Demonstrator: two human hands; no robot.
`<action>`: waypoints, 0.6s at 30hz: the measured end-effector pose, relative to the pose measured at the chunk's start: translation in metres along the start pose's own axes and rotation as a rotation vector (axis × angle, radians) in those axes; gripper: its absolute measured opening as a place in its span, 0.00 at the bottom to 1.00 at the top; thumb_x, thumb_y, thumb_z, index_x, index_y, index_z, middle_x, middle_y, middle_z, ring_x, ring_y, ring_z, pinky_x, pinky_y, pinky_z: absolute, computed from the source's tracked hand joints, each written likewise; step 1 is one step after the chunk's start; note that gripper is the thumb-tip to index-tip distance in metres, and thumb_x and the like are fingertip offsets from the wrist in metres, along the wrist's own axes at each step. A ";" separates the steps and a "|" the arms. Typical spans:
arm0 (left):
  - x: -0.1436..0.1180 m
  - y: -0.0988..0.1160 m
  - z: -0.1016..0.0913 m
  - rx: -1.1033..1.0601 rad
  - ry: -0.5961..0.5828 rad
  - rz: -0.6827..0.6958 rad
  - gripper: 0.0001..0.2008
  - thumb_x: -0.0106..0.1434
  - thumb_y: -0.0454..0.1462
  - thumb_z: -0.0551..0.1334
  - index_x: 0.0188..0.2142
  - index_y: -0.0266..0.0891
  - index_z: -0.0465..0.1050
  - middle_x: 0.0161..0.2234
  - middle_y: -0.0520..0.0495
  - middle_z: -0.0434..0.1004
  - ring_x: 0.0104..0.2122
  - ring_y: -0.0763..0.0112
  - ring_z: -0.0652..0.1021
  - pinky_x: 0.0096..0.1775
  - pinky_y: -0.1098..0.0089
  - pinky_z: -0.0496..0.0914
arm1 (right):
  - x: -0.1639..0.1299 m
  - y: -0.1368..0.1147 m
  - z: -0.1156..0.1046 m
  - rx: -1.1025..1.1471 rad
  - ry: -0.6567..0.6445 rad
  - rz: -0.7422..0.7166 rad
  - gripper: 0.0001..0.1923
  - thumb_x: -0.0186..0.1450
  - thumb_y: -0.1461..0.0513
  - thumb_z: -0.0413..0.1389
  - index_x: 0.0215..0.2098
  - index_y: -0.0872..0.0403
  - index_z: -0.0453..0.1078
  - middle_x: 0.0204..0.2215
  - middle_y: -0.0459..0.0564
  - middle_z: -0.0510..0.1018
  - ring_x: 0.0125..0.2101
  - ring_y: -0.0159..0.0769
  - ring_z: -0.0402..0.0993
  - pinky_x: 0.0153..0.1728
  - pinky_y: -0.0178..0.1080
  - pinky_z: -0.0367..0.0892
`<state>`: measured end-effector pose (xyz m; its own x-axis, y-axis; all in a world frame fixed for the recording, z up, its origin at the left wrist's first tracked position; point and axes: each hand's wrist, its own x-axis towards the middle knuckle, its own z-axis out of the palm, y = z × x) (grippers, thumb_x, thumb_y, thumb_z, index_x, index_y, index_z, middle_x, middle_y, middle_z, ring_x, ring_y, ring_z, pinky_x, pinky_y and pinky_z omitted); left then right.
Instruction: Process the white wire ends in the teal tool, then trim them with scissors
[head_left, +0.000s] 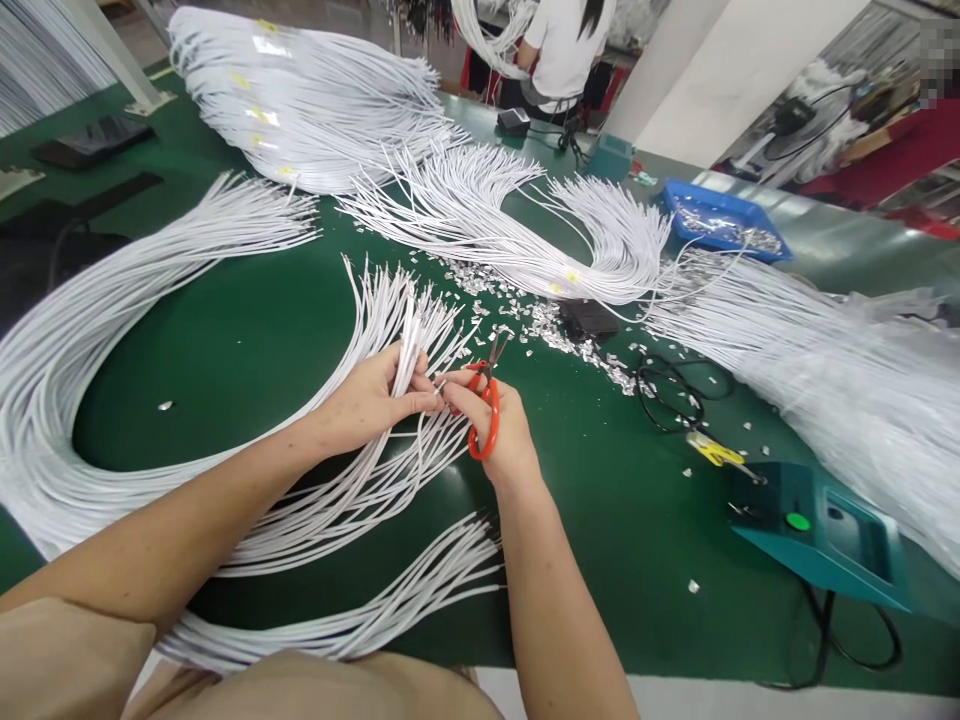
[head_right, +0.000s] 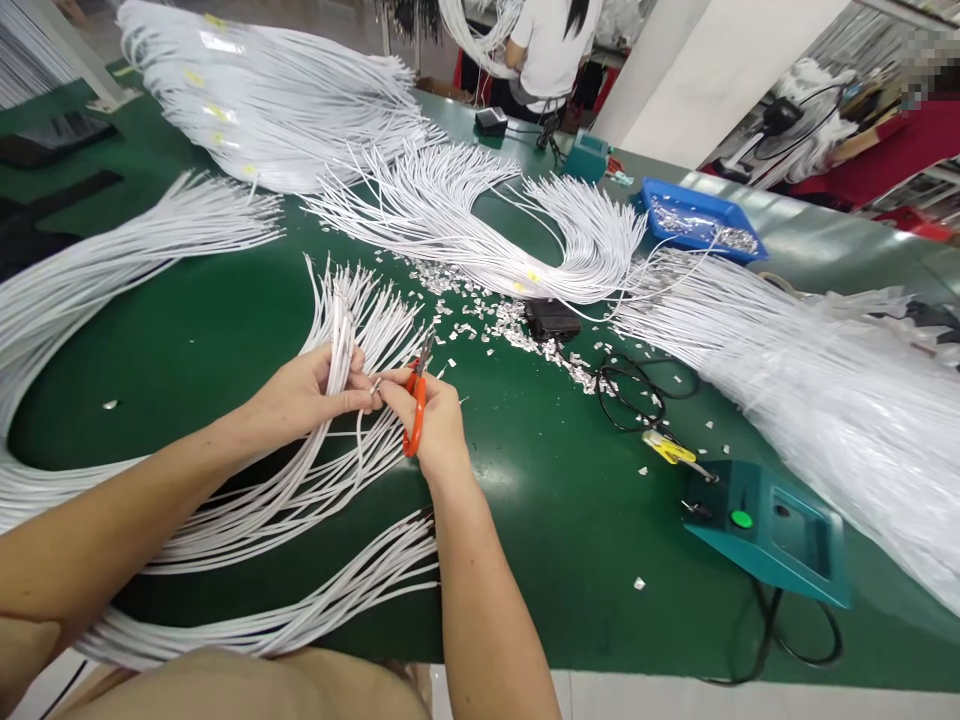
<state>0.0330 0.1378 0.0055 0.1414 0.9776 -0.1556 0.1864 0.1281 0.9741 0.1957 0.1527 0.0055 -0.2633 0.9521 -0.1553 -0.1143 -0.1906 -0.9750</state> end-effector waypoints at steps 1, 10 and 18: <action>0.000 0.000 -0.001 -0.011 -0.007 0.002 0.16 0.53 0.39 0.66 0.35 0.41 0.59 0.28 0.53 0.75 0.31 0.67 0.77 0.37 0.66 0.69 | 0.000 -0.001 -0.001 -0.012 0.008 -0.002 0.06 0.54 0.60 0.60 0.28 0.55 0.76 0.25 0.45 0.74 0.28 0.31 0.67 0.35 0.35 0.62; 0.000 0.004 -0.002 0.102 0.097 -0.007 0.16 0.51 0.38 0.67 0.33 0.40 0.60 0.27 0.55 0.74 0.28 0.71 0.75 0.35 0.70 0.68 | -0.005 0.009 0.013 -0.280 0.191 -0.186 0.06 0.54 0.60 0.59 0.23 0.54 0.70 0.22 0.42 0.70 0.26 0.31 0.64 0.31 0.34 0.61; 0.000 0.002 0.000 0.105 0.114 -0.046 0.16 0.50 0.38 0.68 0.34 0.40 0.62 0.28 0.55 0.75 0.29 0.72 0.74 0.37 0.69 0.68 | -0.001 0.007 0.007 -0.097 0.264 -0.148 0.11 0.57 0.55 0.59 0.30 0.55 0.75 0.24 0.45 0.72 0.27 0.31 0.66 0.33 0.36 0.62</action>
<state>0.0335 0.1385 0.0076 0.0196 0.9845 -0.1745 0.2919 0.1613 0.9427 0.1884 0.1483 0.0003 0.0084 0.9994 -0.0338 -0.0371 -0.0335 -0.9987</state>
